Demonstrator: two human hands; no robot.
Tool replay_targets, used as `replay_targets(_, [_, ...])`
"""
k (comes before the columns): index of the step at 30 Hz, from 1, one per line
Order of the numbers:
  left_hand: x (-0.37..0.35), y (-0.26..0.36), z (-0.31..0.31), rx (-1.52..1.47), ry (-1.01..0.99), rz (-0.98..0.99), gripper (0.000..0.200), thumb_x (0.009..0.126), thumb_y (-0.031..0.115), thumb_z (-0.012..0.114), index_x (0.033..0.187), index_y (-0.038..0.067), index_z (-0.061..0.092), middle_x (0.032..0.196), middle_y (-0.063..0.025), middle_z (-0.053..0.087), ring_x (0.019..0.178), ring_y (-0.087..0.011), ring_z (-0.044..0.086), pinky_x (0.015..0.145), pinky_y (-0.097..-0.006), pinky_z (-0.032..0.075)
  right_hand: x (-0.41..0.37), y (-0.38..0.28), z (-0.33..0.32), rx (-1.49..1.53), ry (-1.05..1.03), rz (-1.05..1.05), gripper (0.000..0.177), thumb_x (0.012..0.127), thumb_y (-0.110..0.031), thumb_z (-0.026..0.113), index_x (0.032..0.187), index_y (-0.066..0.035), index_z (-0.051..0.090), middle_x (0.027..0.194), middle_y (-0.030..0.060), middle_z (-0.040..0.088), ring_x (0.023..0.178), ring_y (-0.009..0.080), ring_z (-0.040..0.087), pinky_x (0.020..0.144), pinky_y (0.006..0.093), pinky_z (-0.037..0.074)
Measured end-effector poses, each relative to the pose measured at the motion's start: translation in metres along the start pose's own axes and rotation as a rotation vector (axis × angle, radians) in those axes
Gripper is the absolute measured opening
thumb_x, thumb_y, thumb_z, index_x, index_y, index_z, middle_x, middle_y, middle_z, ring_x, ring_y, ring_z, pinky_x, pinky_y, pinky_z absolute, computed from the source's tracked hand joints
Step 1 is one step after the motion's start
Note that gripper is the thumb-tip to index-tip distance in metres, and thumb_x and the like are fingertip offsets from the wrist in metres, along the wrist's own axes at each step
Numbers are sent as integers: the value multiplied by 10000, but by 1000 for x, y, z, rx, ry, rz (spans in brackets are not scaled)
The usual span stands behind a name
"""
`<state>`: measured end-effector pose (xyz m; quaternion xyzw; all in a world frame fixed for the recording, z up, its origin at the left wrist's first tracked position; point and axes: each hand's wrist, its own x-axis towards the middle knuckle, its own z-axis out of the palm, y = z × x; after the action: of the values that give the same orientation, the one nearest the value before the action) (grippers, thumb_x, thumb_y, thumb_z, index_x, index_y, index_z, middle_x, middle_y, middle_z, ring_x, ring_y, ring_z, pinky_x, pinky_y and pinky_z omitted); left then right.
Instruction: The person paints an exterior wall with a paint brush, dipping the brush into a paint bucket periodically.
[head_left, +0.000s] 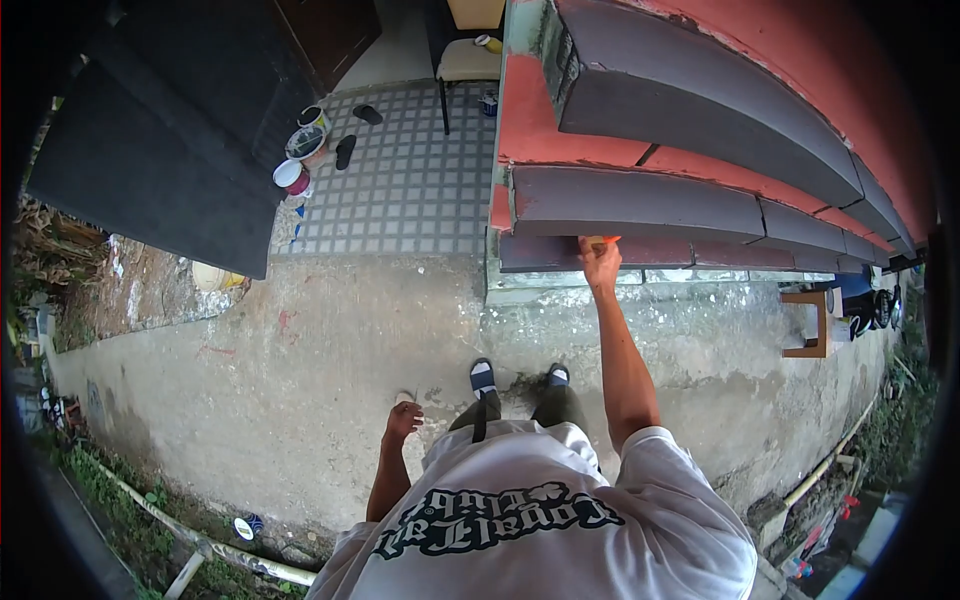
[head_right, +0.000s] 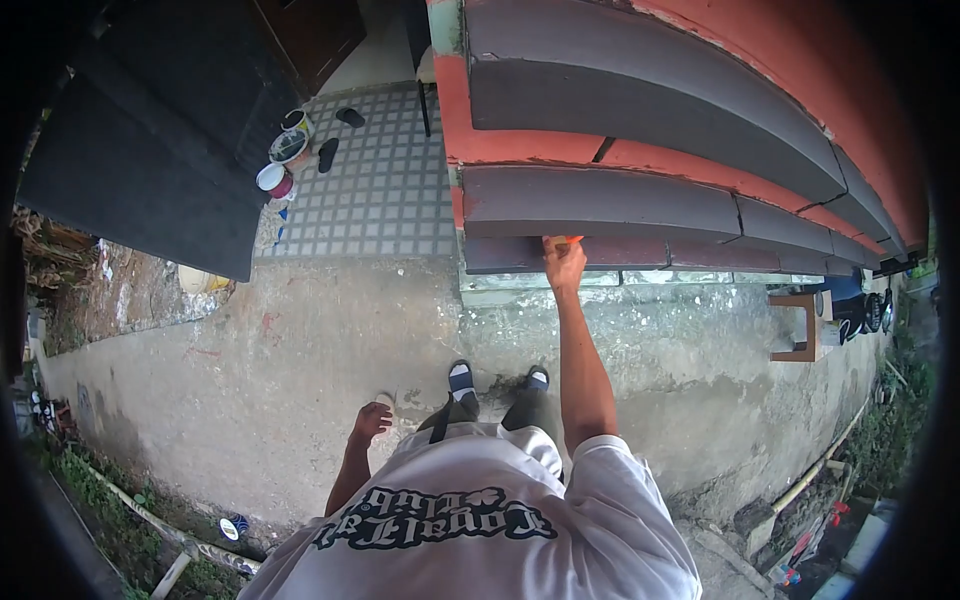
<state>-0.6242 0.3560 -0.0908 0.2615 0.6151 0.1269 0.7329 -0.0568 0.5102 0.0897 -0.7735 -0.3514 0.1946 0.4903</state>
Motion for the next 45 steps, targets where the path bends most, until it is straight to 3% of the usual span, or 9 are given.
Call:
replay_targets(5, [0,-15,-25,-135,-28,-95,209,938,266,639,1069,104,625,881,-97,692,650,-220,653,522,-330,449,18,-4,-81,-476,308,-184,162,941,-172,616,1013,-29,645,905,228,688,846,463,649,712,527,496])
replay_targets(9, [-1,-34,-29,12,12,-166,398,941,422,500,1170,122,625,1058,-118,683,821,-297,648,725,-462,479,4,-11,-33,-504,150,-356,143,880,-88,632,1016,-44,639,932,228,674,874,451,653,739,538,511])
replay_targets(14, [-19,-15,3,78,96,-122,258,982,326,567,1092,101,629,919,-84,707,678,-196,667,567,-337,471,-30,-54,56,-383,-118,-298,201,917,-165,672,1085,-57,645,975,211,698,847,433,683,770,490,556])
replay_targets(21, [-2,-10,2,-34,33,-60,246,980,332,599,1086,113,628,899,-76,705,653,-191,666,558,-327,484,29,10,1,-44,-142,-8,341,909,-191,757,1083,82,651,885,125,723,755,146,675,637,306,602])
replay_targets(24, [-3,-14,-4,-67,12,-38,252,981,344,615,1081,113,627,890,-71,703,658,-186,668,551,-328,490,44,18,-57,-474,71,-136,226,877,-203,694,983,-6,658,918,249,694,851,471,666,758,515,535])
replay_targets(28, [-6,-31,-11,-83,19,-61,267,983,358,612,1075,108,631,891,-72,704,659,-187,670,549,-326,491,32,-3,-56,-725,135,-199,182,902,-207,642,957,-38,682,920,268,685,853,488,656,776,566,531])
replay_targets(34, [-27,-31,7,119,140,-128,302,985,354,566,1122,91,626,970,-96,708,747,-217,682,620,-372,500,-25,-55,67,-328,-160,-226,257,914,-272,656,953,-22,701,863,256,695,818,485,665,773,514,552])
replay_targets(40, [-27,-32,-5,-11,126,-68,311,989,342,552,1148,81,612,1009,-106,700,781,-227,677,681,-400,511,-23,-54,90,175,-63,-41,429,903,-369,712,851,55,674,676,136,689,645,227,704,646,407,548])
replay_targets(45, [-43,-39,-8,-44,223,-19,268,998,322,551,1100,88,635,936,-82,710,698,-191,663,599,-331,495,-4,-45,36,-470,4,-283,263,898,-273,651,882,-14,691,765,213,683,718,438,668,681,509,541])
